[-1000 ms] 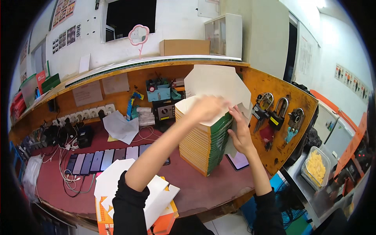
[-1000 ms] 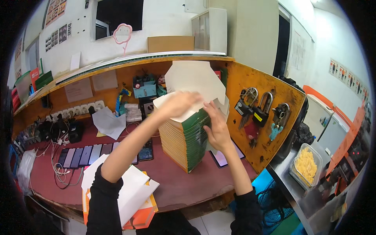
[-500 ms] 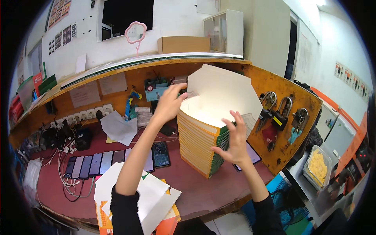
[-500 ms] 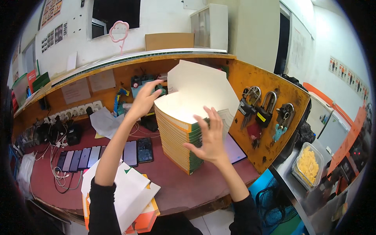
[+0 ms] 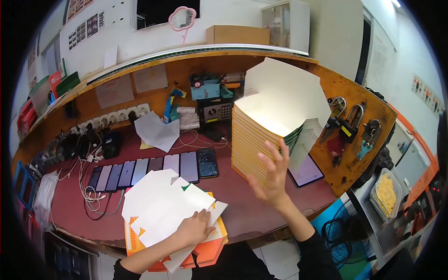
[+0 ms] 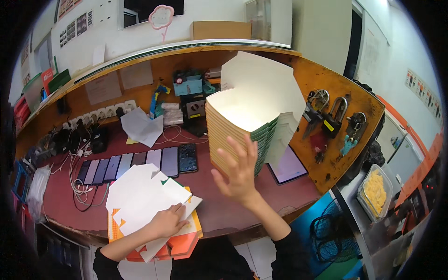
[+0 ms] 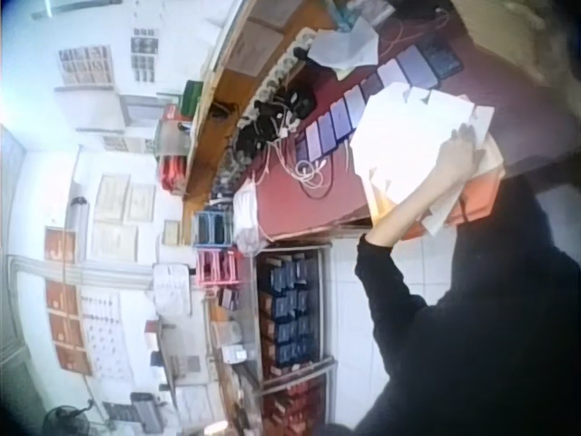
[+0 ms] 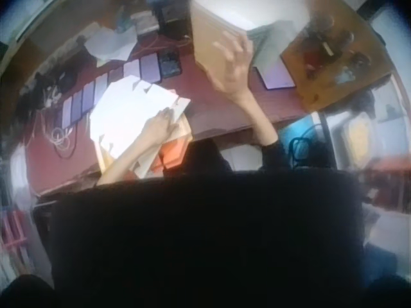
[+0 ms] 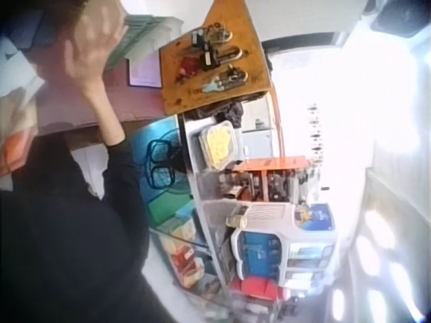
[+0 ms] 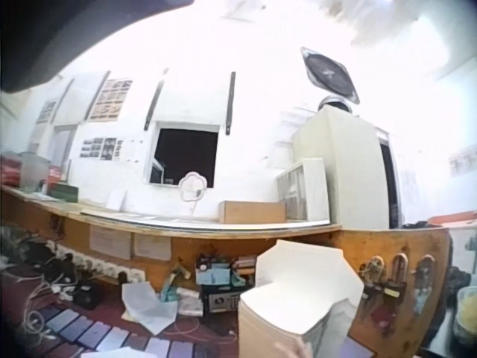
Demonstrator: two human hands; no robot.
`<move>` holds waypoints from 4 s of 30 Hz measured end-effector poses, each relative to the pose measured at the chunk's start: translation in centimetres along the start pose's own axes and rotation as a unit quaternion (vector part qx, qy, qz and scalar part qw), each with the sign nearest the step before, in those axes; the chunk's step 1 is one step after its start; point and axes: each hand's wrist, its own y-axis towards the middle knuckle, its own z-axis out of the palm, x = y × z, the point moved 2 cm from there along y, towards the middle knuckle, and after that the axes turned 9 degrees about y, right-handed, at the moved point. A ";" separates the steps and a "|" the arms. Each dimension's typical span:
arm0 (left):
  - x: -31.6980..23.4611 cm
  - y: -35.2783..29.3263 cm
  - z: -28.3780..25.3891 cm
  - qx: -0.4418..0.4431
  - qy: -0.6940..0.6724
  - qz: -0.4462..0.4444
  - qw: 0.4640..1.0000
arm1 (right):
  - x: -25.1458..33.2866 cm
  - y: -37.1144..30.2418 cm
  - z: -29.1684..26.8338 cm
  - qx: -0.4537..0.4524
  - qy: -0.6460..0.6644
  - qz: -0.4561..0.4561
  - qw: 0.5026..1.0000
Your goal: The person assembles cardboard food boxes by hand, folding the flaps to form the structure and stacking the finished boxes on top of each other.
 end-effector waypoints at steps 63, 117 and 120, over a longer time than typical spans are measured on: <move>4.4 -0.9 2.7 0.052 -0.589 -0.081 0.803 | -2.8 -11.3 -0.1 0.321 -0.203 0.243 0.892; 4.3 -1.0 2.4 0.053 -0.574 -0.085 0.813 | -2.9 -7.6 -1.8 0.224 -0.194 0.211 0.932; 4.3 -1.0 2.3 0.055 -0.573 -0.086 0.813 | -2.8 -7.5 -1.8 0.229 -0.207 0.212 0.927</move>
